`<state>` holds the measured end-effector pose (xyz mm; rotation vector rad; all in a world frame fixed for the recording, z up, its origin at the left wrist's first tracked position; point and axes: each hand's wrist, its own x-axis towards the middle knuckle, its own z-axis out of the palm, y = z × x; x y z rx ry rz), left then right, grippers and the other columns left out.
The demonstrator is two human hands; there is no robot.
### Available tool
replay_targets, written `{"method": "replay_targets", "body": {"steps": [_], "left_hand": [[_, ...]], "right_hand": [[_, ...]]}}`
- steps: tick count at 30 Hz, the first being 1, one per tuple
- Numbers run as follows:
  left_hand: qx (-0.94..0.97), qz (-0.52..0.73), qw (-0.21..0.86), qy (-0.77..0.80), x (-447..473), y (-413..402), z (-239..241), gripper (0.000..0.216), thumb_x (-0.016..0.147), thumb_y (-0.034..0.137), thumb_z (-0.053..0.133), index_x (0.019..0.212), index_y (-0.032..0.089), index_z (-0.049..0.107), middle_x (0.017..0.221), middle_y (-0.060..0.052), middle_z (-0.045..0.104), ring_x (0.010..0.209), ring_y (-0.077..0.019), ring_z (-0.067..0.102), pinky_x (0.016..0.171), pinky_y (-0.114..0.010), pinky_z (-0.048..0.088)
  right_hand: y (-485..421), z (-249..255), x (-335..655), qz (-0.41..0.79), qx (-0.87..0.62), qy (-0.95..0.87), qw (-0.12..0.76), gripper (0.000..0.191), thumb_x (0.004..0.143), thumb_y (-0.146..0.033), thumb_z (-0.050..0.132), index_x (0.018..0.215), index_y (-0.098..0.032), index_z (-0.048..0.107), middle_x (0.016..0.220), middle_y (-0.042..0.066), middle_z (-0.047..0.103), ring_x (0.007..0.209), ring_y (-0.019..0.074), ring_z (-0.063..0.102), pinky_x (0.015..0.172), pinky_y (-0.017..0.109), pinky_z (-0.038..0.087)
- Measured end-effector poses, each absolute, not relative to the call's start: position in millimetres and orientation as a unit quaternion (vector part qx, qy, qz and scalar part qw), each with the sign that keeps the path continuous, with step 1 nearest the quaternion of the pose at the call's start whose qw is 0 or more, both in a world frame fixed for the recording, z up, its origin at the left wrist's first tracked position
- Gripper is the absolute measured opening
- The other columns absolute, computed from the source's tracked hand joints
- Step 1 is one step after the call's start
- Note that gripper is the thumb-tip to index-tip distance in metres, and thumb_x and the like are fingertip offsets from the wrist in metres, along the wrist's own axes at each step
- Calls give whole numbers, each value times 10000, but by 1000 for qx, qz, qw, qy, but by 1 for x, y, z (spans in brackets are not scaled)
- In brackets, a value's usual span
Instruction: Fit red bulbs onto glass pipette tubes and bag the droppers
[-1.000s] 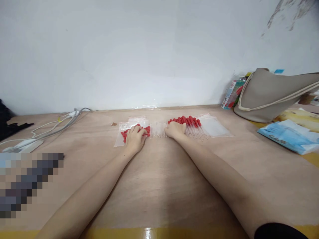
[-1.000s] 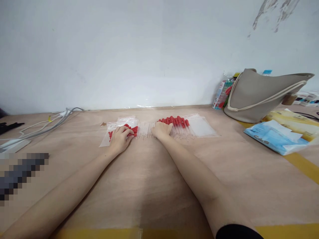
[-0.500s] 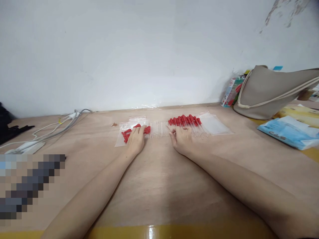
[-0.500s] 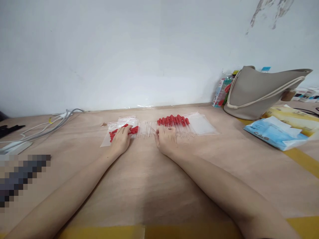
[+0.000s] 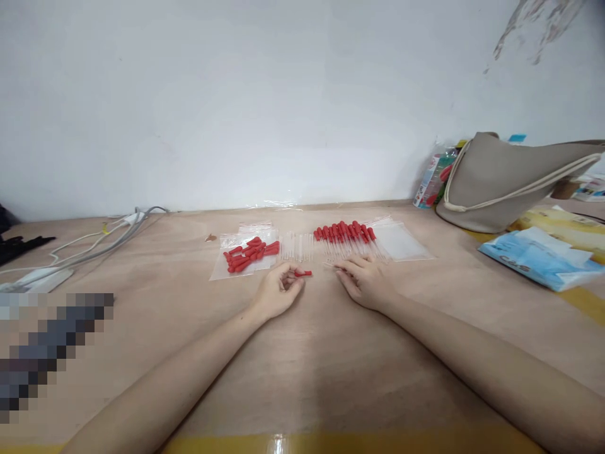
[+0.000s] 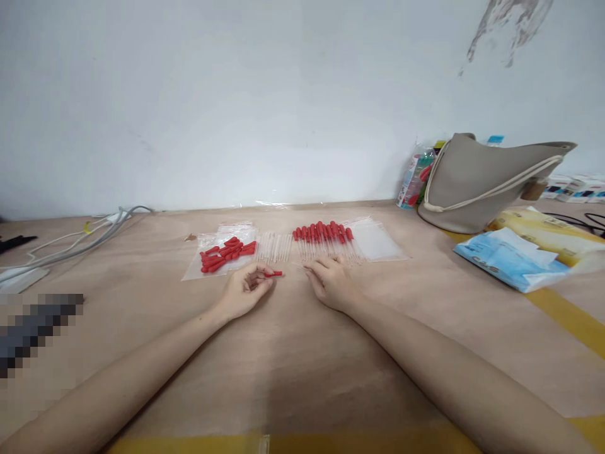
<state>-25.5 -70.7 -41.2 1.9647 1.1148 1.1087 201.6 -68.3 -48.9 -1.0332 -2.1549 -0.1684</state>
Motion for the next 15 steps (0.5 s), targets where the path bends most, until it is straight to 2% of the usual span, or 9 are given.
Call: {"method": "replay_targets", "body": {"steps": [4,10,12,15], "left_hand": [[720,403,376,422,-24,-70,-40,182,743,299,616,761,156,506,776,-38,629,691,-138,611,626,-237,471],[713,399,358,452,-25,-73,-36,217,769,337,590,765,171,450,652,8,593,594,-126,603,559,-227,459],[707,410,371,441,-25,-73,-36,220,777,332,582,790,177,426,662,14,588,609,-127,616,588,-239,480],[704,425,375,428,-25,-72,-37,214,780,326,576,859,174,447,780,-8,598,627,-121,628,608,-247,502]], "right_hand": [[-68,-48,192,-72,-380,-846,367,183,853,-231,447,905,-178,613,845,46,656,721,133,566,753,317,301],[-73,-43,187,-81,-362,-859,354,198,863,-243,433,875,-183,622,813,29,663,694,119,556,762,318,276],[-75,-42,186,-85,-365,-856,357,204,864,-248,432,874,-185,625,801,27,663,676,114,549,769,322,268],[-77,-42,184,-87,-363,-856,358,206,865,-246,432,882,-183,627,799,26,663,670,110,544,758,319,265]]}}
